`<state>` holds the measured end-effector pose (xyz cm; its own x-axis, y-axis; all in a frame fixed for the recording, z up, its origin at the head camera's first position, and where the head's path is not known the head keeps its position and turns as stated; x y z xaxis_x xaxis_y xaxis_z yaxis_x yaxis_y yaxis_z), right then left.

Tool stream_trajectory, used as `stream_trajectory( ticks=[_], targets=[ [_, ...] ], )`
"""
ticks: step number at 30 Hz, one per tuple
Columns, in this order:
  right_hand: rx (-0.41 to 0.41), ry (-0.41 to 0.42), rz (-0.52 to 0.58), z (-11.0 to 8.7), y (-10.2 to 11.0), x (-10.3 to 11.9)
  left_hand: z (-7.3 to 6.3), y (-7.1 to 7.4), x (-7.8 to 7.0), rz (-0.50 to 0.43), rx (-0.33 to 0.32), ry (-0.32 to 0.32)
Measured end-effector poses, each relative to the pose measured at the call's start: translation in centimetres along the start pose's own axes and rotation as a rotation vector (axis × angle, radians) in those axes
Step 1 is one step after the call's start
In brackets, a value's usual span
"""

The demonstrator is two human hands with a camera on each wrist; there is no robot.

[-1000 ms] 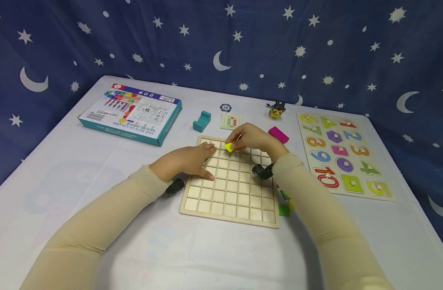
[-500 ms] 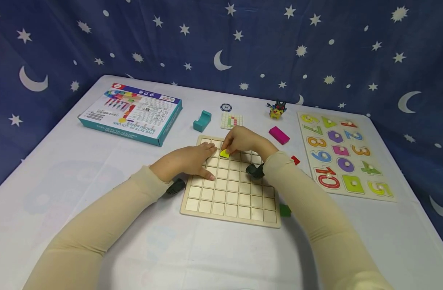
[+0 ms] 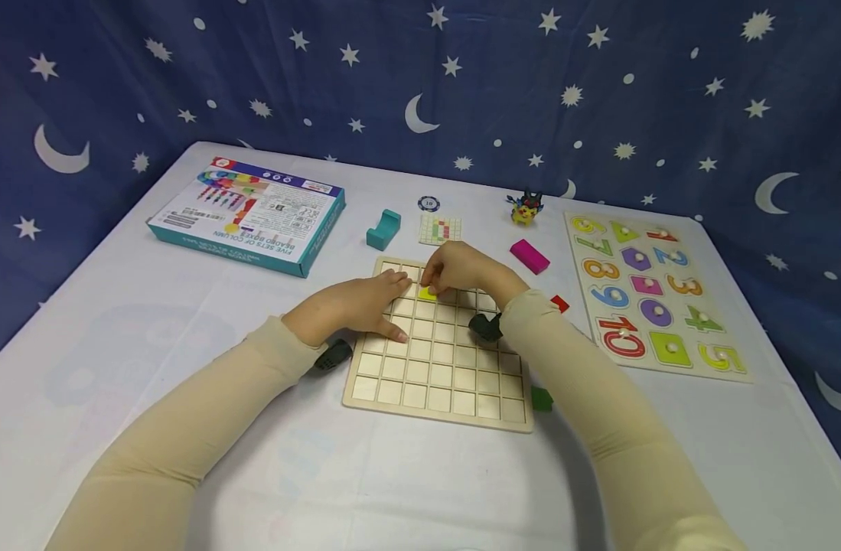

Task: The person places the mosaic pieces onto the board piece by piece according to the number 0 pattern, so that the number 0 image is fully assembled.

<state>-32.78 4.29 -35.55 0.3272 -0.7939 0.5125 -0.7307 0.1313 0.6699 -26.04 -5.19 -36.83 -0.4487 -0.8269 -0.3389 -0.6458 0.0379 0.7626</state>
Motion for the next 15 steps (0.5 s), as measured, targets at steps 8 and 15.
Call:
stream_trajectory(
  ticks=[8,15],
  targets=[
    [-0.021,0.008,0.067,-3.2,1.2,-2.1,0.2,0.0,-0.1,-0.001,0.009,-0.004],
    [-0.032,-0.065,0.098,-6.7,2.1,-6.0,0.2,-0.1,0.0,-0.018,0.004,-0.018]
  ],
)
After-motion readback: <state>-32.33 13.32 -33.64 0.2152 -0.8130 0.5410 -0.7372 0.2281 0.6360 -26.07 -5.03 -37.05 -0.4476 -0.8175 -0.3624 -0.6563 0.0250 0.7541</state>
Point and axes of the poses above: each hand's wrist, its own z-axis towards the middle knuckle, its own y-axis out of the back of the hand, x = y × z, the point moved 8 cm from there along z, towards the middle knuckle, and after that the axes turned 13 degrees about x, right-handed, at the moved point
